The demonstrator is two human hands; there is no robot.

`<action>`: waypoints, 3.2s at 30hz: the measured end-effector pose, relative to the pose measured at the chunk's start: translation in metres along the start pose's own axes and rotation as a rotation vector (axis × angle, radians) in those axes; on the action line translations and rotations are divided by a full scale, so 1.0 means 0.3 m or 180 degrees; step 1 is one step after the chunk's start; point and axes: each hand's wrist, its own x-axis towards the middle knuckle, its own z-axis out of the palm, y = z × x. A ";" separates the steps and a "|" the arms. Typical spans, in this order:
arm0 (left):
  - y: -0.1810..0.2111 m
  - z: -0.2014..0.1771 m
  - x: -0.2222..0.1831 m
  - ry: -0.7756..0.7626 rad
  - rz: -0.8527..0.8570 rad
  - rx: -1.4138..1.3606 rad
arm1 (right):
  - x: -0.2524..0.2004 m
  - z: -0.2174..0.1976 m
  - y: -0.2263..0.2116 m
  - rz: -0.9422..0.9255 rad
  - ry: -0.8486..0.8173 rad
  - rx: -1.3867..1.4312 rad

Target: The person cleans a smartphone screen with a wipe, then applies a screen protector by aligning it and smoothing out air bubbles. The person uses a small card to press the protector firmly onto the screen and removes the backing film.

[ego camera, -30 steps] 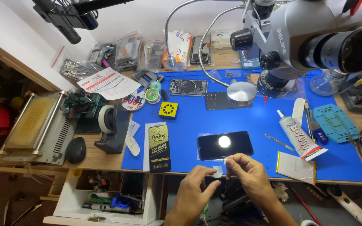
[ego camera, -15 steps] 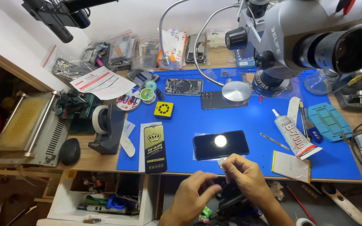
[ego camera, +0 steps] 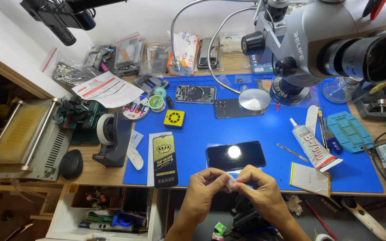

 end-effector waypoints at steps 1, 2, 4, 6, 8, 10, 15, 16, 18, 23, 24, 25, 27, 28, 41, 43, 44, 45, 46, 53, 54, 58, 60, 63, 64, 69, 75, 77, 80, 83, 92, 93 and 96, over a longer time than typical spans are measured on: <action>0.002 0.003 -0.001 -0.0009 -0.0003 0.0000 | 0.002 -0.001 -0.012 0.0000 0.0009 -0.0002; 0.005 0.005 -0.002 -0.0027 -0.0064 -0.0040 | 0.004 -0.002 -0.023 0.0215 0.0011 0.0115; 0.014 0.011 -0.001 -0.0052 -0.0127 -0.0082 | 0.012 -0.002 -0.057 0.0430 0.0021 0.0229; 0.028 0.020 0.003 0.0141 -0.0072 0.0526 | 0.021 -0.003 -0.102 0.1054 0.0037 0.0179; 0.000 0.013 0.020 0.0145 0.0039 0.0729 | 0.035 -0.027 -0.089 0.0790 -0.0093 -0.0194; -0.014 0.005 0.038 0.0160 0.0156 0.0928 | 0.051 -0.053 -0.093 0.0523 -0.0232 -0.0568; -0.011 -0.057 0.120 0.0566 0.0733 0.1798 | 0.158 -0.177 -0.033 -0.1471 0.0288 -0.2820; -0.030 -0.087 0.146 0.0554 0.0727 0.1794 | 0.183 -0.198 -0.006 -0.1461 0.0295 -0.2829; -0.066 -0.141 0.205 0.1089 0.1210 0.1896 | 0.237 -0.244 0.045 -0.2395 0.0042 -0.3774; -0.076 -0.168 0.216 0.1313 0.1180 0.1882 | 0.181 -0.229 0.016 -0.2677 -0.0778 -0.4004; -0.083 -0.169 0.217 0.1342 0.1245 0.1906 | 0.165 -0.228 0.007 -0.2823 -0.0890 -0.3989; -0.086 -0.170 0.218 0.1343 0.1234 0.1898 | 0.150 -0.230 0.018 -0.2814 -0.0900 -0.3993; -0.087 -0.170 0.220 0.1290 0.1343 0.1970 | 0.117 -0.234 0.040 -0.2736 -0.0742 -0.4298; -0.089 -0.170 0.216 0.1278 0.1339 0.1969 | 0.102 -0.219 0.034 -0.2726 -0.0736 -0.4304; -0.097 -0.177 0.209 0.1210 0.1396 0.2057 | -0.009 -0.088 0.105 -0.1875 0.0138 -0.4665; -0.099 -0.178 0.210 0.1194 0.1444 0.2056 | -0.009 -0.086 0.110 -0.1831 0.0168 -0.4685; -0.097 -0.178 0.210 0.1198 0.1438 0.2059 | -0.007 -0.088 0.115 -0.1829 0.0191 -0.4693; -0.096 -0.178 0.209 0.1202 0.1429 0.2062 | -0.006 -0.089 0.121 -0.1825 0.0212 -0.4700; -0.096 -0.178 0.208 0.1198 0.1426 0.2060 | -0.008 -0.087 0.120 -0.1820 0.0212 -0.4704; -0.099 -0.182 0.210 0.1179 0.1418 0.2053 | 0.013 -0.093 0.130 -0.1559 0.0388 -0.4987; -0.101 -0.182 0.210 0.1169 0.1455 0.2072 | 0.022 -0.100 0.145 -0.1397 0.0526 -0.5170; -0.115 -0.187 0.216 0.1193 0.1514 0.2114 | 0.003 0.027 0.175 -0.1878 0.0100 -0.4559; -0.099 -0.191 0.212 0.1084 0.1479 0.2106 | -0.001 0.005 0.163 -0.1806 0.0265 -0.4662; -0.106 -0.197 0.210 0.0792 0.1537 0.2382 | -0.011 -0.110 0.159 -0.1117 0.0666 -0.5016; -0.118 -0.198 0.211 0.0826 0.1529 0.2369 | -0.011 -0.070 0.163 -0.1137 0.0630 -0.5017; -0.109 -0.193 0.219 0.0656 0.1477 0.2592 | -0.012 -0.056 0.168 -0.1483 0.0468 -0.4994; -0.106 -0.192 0.218 0.0555 0.1544 0.2701 | -0.037 -0.074 0.167 -0.1572 0.0287 -0.4985; -0.099 -0.191 0.214 0.0477 0.1467 0.2688 | -0.025 -0.100 0.147 -0.1393 0.0404 -0.5008; -0.111 -0.197 0.211 0.0394 0.1427 0.2790 | 0.016 -0.114 0.134 -0.1095 0.0424 -0.5051; -0.116 -0.196 0.220 0.0414 0.1509 0.2910 | 0.126 -0.135 0.138 -0.0775 0.0262 -0.4972; -0.129 -0.204 0.230 0.0490 0.1670 0.2957 | 0.040 -0.121 0.113 -0.0861 0.0317 -0.5085; -0.135 -0.201 0.233 0.0503 0.1755 0.2980 | 0.081 -0.123 0.103 -0.0751 0.0279 -0.4991; -0.130 -0.201 0.229 0.0518 0.1714 0.3014 | 0.147 -0.126 0.121 -0.0586 0.0175 -0.4835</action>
